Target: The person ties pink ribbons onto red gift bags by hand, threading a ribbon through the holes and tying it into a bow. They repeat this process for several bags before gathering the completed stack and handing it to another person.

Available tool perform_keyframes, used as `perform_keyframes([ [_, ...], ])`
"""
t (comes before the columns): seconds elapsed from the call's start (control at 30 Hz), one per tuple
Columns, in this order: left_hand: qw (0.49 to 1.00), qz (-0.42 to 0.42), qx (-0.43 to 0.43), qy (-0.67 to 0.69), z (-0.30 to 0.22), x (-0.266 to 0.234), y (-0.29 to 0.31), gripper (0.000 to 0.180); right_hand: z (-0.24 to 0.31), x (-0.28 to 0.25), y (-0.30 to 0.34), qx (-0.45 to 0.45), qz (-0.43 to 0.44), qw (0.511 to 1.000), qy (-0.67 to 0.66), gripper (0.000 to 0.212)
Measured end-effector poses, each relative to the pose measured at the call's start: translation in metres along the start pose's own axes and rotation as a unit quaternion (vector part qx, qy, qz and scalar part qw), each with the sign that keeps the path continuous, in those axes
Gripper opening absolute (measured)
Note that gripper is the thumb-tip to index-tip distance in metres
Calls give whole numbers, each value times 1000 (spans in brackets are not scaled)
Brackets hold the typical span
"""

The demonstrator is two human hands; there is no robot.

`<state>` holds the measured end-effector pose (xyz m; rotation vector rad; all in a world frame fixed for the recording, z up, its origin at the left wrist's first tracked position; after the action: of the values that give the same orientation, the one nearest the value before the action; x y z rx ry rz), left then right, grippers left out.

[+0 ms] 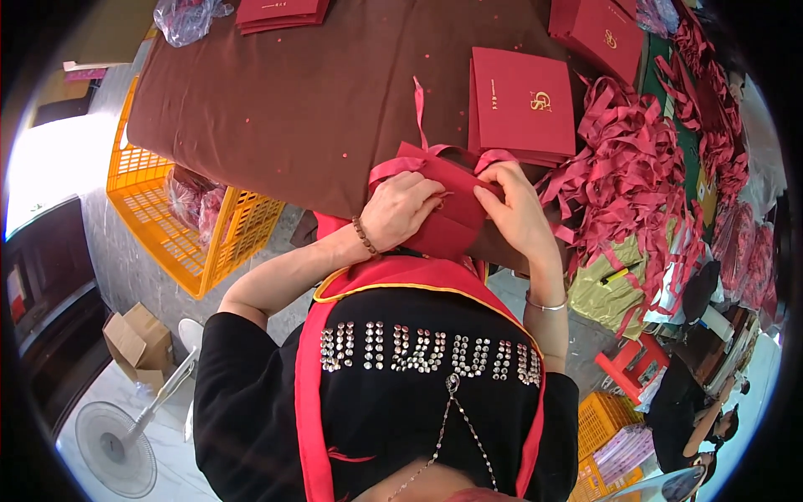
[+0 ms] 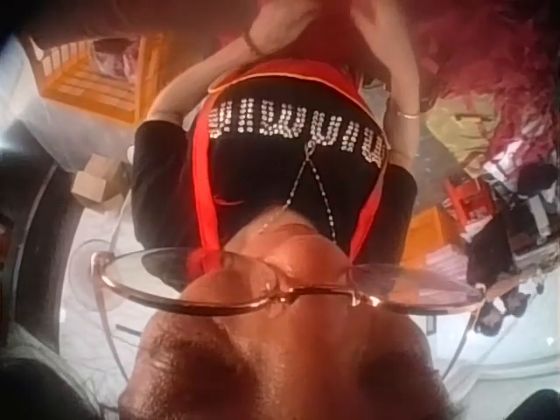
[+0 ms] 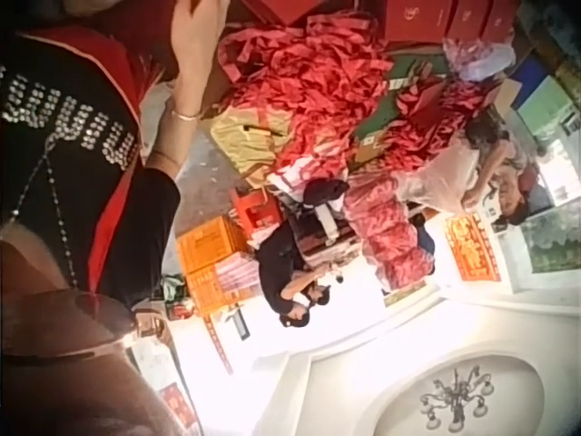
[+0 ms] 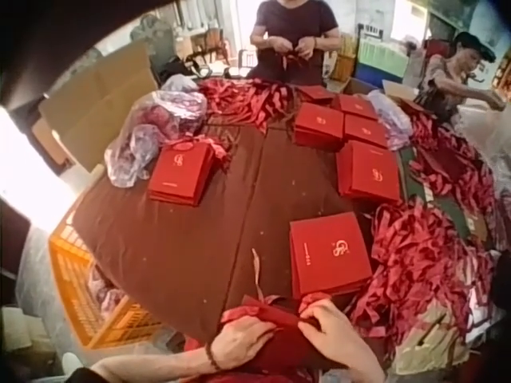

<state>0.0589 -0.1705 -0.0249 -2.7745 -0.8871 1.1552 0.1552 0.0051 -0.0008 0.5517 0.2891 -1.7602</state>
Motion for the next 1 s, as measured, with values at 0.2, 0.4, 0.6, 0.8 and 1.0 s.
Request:
perform_keyframes([
  [0.2,1000,-5,5,-6,-6,4,-2,9,-11,0,6,124,42,977,-167,18],
  [0.4,999,-48,3,-22,-18,5,-7,8,-16,3,10,115,4,979,-169,19],
  [0.6,994,-97,11,-56,-17,13,-15,6,-24,5,12,109,13,984,-140,18],
  [0.8,995,-75,-15,-64,-19,16,-19,5,-23,5,11,120,14,974,-192,18],
  [1.0,995,-56,-22,-83,-22,14,-25,7,-20,4,10,116,23,976,-183,17],
])
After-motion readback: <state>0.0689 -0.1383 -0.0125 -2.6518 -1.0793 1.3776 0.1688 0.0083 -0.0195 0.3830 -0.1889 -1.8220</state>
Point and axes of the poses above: each hand's wrist, its own y-axis away from the middle knuckle, its own x-axis out of the palm, z = x × y, the point moved 2 cm from there along -y, towards the middle knuckle, and after that the axes turned 6 degrees about -y, right-handed, at the moved point
